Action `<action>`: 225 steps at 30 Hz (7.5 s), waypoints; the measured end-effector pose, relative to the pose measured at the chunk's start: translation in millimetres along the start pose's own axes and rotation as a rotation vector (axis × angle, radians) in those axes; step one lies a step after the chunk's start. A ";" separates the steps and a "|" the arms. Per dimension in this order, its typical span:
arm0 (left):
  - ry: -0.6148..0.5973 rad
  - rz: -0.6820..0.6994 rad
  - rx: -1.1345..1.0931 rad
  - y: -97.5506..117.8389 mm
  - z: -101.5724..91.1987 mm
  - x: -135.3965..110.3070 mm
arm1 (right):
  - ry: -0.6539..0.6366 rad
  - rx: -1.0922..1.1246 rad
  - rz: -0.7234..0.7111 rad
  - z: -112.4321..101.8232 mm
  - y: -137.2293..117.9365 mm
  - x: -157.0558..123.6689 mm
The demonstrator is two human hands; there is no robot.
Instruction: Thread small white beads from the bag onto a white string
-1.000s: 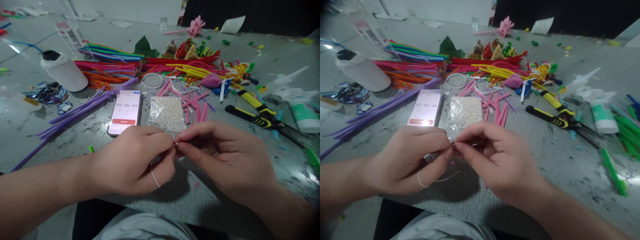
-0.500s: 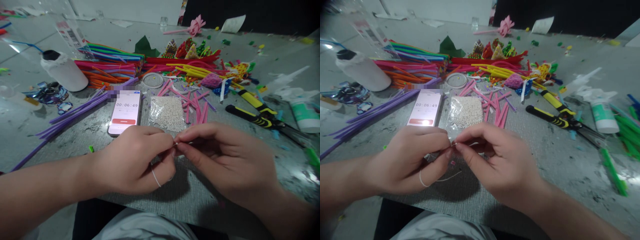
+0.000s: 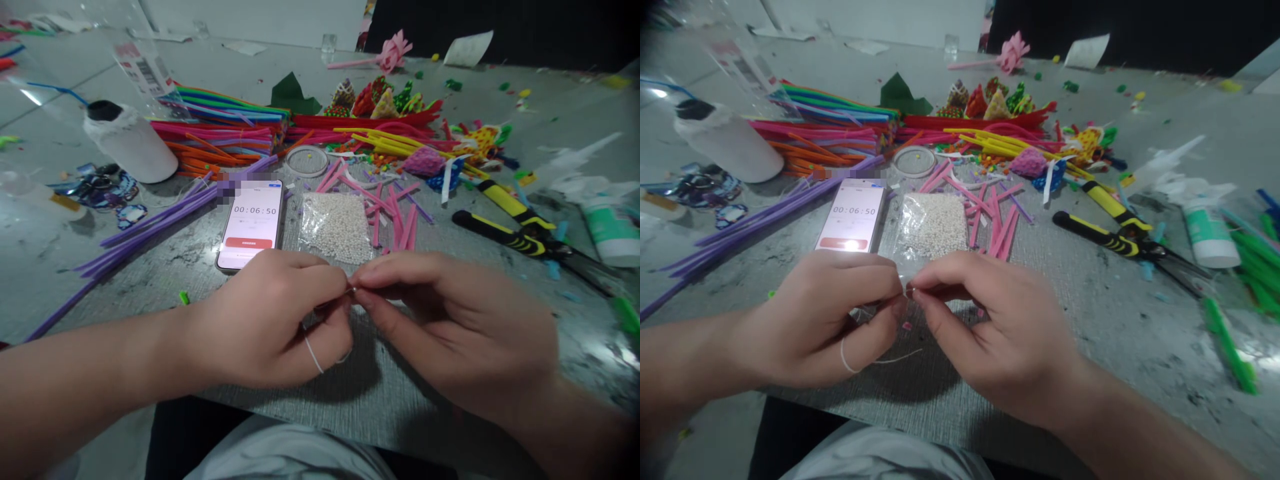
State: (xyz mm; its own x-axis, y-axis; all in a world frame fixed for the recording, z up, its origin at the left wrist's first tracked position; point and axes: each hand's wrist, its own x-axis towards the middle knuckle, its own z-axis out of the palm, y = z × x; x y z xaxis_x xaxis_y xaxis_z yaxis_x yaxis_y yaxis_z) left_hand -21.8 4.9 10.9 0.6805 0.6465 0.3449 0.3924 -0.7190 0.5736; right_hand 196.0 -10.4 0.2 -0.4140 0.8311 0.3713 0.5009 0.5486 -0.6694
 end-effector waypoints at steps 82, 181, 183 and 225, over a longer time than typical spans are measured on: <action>-0.044 -0.067 -0.104 -0.8 -0.1 0.9 | -0.002 0.002 -0.090 0.2 0.2 3.6; 0.151 -0.361 -0.602 0.8 19.3 1.6 | 0.392 0.266 0.142 14.4 3.1 16.2; 0.172 -0.359 -0.582 0.4 16.5 2.0 | 0.375 0.315 0.170 9.7 5.7 16.8; 0.164 -0.427 -0.602 9.2 0.6 0.2 | 0.119 0.299 0.223 5.1 -8.2 1.5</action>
State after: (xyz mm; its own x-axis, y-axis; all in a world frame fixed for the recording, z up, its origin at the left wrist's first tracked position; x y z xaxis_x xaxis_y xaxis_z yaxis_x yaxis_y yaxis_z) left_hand -17.7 -1.7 15.8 0.4257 0.9013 0.0804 0.1641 -0.1643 0.9727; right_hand 187.4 -14.1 2.9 -0.2206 0.9411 0.2561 0.3177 0.3176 -0.8934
